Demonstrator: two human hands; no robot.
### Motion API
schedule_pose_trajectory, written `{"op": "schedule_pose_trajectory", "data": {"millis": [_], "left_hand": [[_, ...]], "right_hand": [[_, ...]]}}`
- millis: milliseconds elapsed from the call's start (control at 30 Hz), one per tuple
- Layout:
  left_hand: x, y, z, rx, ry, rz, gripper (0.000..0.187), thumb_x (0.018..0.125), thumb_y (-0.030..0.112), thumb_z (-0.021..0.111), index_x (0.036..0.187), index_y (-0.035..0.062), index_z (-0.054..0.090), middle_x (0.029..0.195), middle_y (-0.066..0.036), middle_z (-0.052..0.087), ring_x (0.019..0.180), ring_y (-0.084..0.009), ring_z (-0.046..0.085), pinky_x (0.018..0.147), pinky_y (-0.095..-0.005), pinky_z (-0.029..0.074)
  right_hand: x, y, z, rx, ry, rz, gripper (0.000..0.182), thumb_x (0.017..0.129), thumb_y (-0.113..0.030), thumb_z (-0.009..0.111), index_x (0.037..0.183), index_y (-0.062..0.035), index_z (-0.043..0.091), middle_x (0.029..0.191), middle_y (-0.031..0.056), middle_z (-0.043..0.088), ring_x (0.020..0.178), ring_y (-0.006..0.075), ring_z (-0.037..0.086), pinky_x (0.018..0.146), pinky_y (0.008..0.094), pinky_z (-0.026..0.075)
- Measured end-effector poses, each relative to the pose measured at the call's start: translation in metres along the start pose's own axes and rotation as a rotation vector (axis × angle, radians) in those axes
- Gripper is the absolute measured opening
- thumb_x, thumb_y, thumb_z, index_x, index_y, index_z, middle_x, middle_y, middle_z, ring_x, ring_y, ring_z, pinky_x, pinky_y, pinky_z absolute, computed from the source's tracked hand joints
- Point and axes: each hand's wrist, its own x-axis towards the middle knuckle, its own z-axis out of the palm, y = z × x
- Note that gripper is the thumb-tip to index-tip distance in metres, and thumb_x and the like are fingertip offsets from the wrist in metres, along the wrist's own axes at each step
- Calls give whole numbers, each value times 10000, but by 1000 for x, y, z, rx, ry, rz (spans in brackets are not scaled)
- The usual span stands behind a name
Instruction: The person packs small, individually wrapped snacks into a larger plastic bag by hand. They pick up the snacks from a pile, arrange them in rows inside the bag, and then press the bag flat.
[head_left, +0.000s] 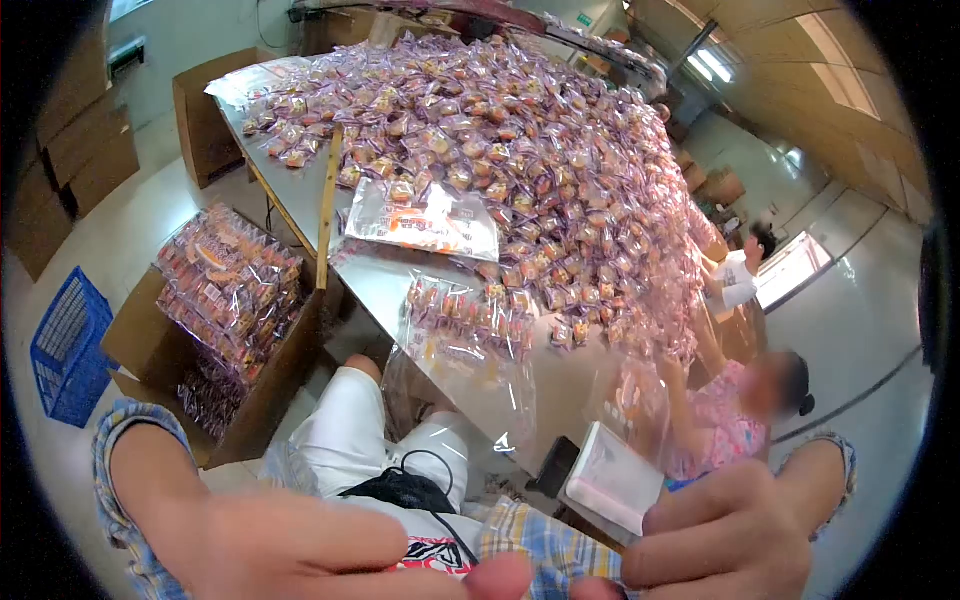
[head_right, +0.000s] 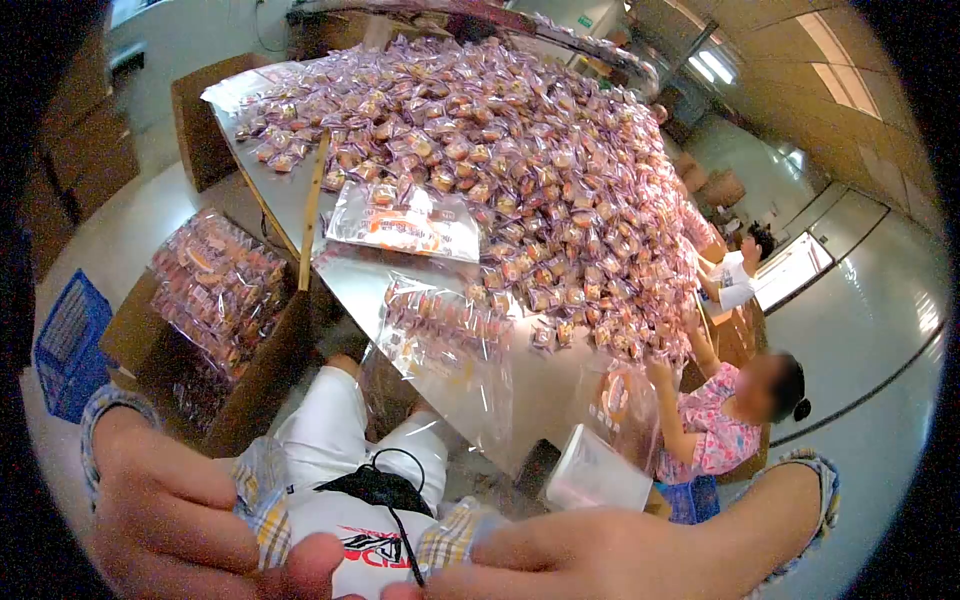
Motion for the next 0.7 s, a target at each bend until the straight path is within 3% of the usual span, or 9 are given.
{"op": "schedule_pose_trajectory", "data": {"millis": [67, 167, 200, 300, 333, 433, 633, 700], "left_hand": [[9, 15, -3, 66, -4, -143, 352, 606, 20, 820, 557, 110, 483, 592, -12, 460, 519, -190, 464, 456, -334, 334], [4, 33, 20, 317, 264, -209, 267, 592, 52, 820, 599, 103, 558, 628, -11, 517, 559, -187, 497, 480, -320, 366], [6, 31, 23, 259, 344, -203, 250, 588, 56, 826, 614, 101, 581, 638, -9, 532, 572, -186, 508, 488, -315, 373], [2, 23, 33, 129, 578, -208, 222, 578, 64, 839, 644, 98, 630, 653, -3, 562, 595, -183, 528, 501, -306, 385], [1, 22, 34, 140, 594, -191, 220, 577, 62, 841, 644, 98, 634, 649, -2, 562, 591, -182, 527, 497, -305, 384], [-8, 19, 34, 172, 614, -116, 217, 575, 58, 847, 644, 99, 645, 636, 2, 563, 579, -177, 527, 487, -302, 378], [-28, 21, 48, 260, 813, 21, 212, 569, 48, 859, 644, 101, 667, 610, 10, 563, 555, -168, 525, 466, -297, 367], [-43, 17, 19, 183, 490, 69, 218, 579, 44, 865, 634, 101, 661, 569, 13, 542, 493, -158, 498, 424, -300, 326]], "right_hand": [[18, 3, -3, -55, -55, -101, 260, 688, -39, 822, 645, -51, 566, 543, -10, 401, 427, 105, 355, 387, 278, 253], [52, 8, -40, -365, -517, -313, 208, 725, -135, 843, 723, -84, 642, 612, 4, 502, 480, 113, 459, 417, 241, 313], [47, -7, -41, -458, -486, -173, 206, 753, -196, 868, 773, -116, 679, 661, 15, 573, 523, 125, 542, 439, 227, 375], [51, -10, -37, -515, -338, -93, 201, 786, -162, 819, 723, -102, 638, 630, 12, 551, 487, 127, 544, 454, 226, 403], [56, -17, -28, -559, -257, -94, 207, 745, -125, 815, 698, -87, 618, 601, 2, 494, 468, 115, 470, 433, 238, 332], [36, -5, -24, -474, -178, -254, 326, 735, -73, 842, 645, -103, 530, 568, -5, 447, 452, 109, 414, 424, 267, 282], [30, 10, -40, 14, -248, -324, 399, 762, -14, 861, 632, -105, 495, 569, 5, 471, 455, 119, 448, 422, 286, 340], [31, 17, -45, 35, -348, -418, 374, 768, 5, 846, 633, -95, 511, 570, 3, 470, 460, 122, 462, 425, 281, 360]]}}
